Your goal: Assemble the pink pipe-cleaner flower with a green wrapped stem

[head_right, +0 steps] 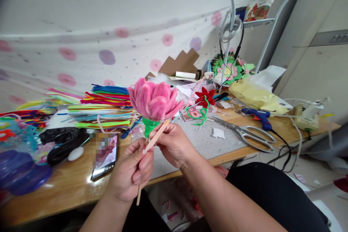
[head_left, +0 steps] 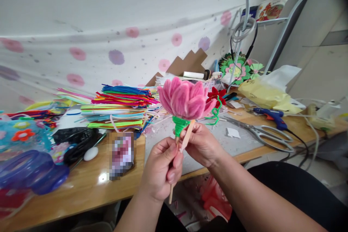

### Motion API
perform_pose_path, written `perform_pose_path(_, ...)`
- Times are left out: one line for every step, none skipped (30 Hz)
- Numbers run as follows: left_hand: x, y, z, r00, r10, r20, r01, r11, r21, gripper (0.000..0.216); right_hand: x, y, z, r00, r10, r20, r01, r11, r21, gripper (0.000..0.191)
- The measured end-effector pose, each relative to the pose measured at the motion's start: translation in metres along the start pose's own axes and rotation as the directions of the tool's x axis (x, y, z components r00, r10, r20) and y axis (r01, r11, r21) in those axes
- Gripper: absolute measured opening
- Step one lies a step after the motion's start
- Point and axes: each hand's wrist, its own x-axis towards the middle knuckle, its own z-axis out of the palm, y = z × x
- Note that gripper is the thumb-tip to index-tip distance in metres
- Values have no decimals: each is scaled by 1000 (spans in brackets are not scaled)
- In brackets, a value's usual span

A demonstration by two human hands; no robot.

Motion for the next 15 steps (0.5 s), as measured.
perform_pose_path(0,-1,0,999,-31,34,31,999,-15,25,0,0,1,1000,8,4,-8,1000,3,25)
perform_pose_path(0,-3,0,997,-53,53,54,998,-12,25,0,1,2,1000,10,4,-10,1000,7,25)
perform_pose_path(0,-5,0,998,-53,44,53,999,10,25,0,1,3,1000,3,-2,-3,1000,11,25)
perform_pose_path(0,-8,1,1000,-21,3,20,998,53,25,1,1,4,1000,-14,-15,14,1000,16,26)
perform_pose_path(0,-11,2,997,42,-63,-35,993,113,25,1,2,4,999,-36,-34,37,999,19,26)
perform_pose_path(0,-15,3,982,128,-141,-101,978,183,24,3,3,4,996,-63,-57,64,998,21,27)
perform_pose_path(-1,-17,4,953,217,-211,-160,954,255,23,4,3,4,993,-88,-80,90,996,20,26)
perform_pose_path(-1,-19,5,919,293,-263,-206,927,313,23,5,3,4,989,-107,-100,109,994,18,26)
perform_pose_path(-1,-20,6,893,340,-294,-231,909,347,24,5,3,3,987,-117,-110,119,993,16,25)
perform_pose_path(-2,-20,6,884,354,-305,-241,904,352,25,6,3,3,987,-115,-110,118,993,15,25)
perform_pose_path(-2,-19,7,892,340,-297,-238,913,331,25,6,3,2,989,-106,-101,108,994,16,25)
perform_pose_path(-2,-17,6,913,302,-274,-221,932,289,25,5,2,2,992,-90,-86,92,996,19,25)
perform_pose_path(-2,-15,6,939,248,-237,-194,954,229,25,4,1,1,995,-72,-69,74,997,23,26)
perform_pose_path(-2,-12,5,964,185,-189,-156,975,158,24,3,-1,1,997,-54,-53,56,998,28,26)
perform_pose_path(-2,-10,4,985,116,-130,-105,991,88,24,1,-2,1,999,-37,-39,39,999,35,27)
